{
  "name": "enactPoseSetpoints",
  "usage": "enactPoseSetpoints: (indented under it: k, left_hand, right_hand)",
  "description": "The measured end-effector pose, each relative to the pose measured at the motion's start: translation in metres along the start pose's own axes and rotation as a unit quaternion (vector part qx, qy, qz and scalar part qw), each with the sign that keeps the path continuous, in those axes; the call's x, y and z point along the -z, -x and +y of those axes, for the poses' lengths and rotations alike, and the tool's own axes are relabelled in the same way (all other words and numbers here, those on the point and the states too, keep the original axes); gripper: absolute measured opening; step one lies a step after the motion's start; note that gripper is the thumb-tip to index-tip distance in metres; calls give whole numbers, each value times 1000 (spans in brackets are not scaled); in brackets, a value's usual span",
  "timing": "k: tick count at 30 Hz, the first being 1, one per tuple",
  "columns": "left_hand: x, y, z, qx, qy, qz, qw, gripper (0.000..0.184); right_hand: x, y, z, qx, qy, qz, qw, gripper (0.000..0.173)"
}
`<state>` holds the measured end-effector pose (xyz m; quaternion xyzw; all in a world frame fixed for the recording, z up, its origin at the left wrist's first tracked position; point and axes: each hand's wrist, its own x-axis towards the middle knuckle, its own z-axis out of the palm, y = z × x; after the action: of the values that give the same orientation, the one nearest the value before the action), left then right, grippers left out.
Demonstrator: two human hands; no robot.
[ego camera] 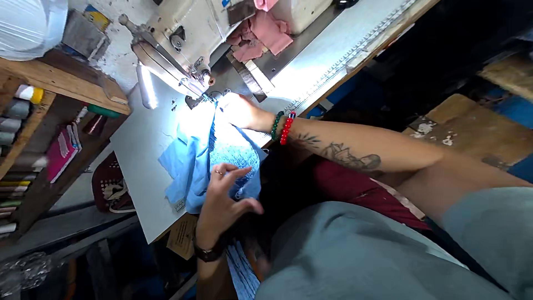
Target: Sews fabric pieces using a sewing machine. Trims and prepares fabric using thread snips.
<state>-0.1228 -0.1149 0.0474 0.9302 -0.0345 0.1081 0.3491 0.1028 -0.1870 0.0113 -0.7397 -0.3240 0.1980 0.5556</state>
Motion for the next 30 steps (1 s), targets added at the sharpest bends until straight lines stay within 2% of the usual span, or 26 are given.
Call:
enactPoseSetpoints:
  k: [1,3,4,6,7,9,11,16,21,24,26,28,30]
  left_hand:
    - [7,-11,-10,-20,86,13,996,71]
    - [7,-40,-31,-23,215,79,973,56]
    - [4,-51,-38,1,203,99,974,49]
    - [-1,-66,-50,62,11,70,996,42]
    - [-3,-70,-56,73,-91,41,992,42]
    - [-8,-75,-70,55,-240,7,969,45]
    - [-5,-77,-76,40,-301,-17,953,44]
    - [-1,-76,-82,34,-326,-59,943,50]
    - [8,-79,-77,-27,-317,-110,942,50]
    - [8,-74,-67,-66,-287,-117,949,39]
    - [6,-62,-62,-67,-249,-130,957,39]
    - [5,-42,-55,-36,-230,-108,967,38]
    - [3,-17,-44,37,-238,-8,970,35]
  right_hand:
    - [0,2,-1,-9,8,12,1000,30]
    - [-7,4,4,-10,23,43,999,28]
    - [-9,6,7,-6,24,55,998,29]
    - [-10,10,9,18,23,75,997,31]
    - [-11,11,11,32,24,81,996,31]
    - [-12,12,11,37,43,81,995,25]
    - [-11,13,11,42,51,81,994,19]
    - [-12,13,11,50,58,60,995,21]
    - [5,44,-13,-3,80,-76,994,37]
    - [4,87,-22,-22,62,-130,989,24]
    - [-5,119,-16,-22,38,-131,990,20]
    - [-12,141,-2,-43,-13,-150,988,23]
    - [-19,152,16,-56,-64,-138,987,26]
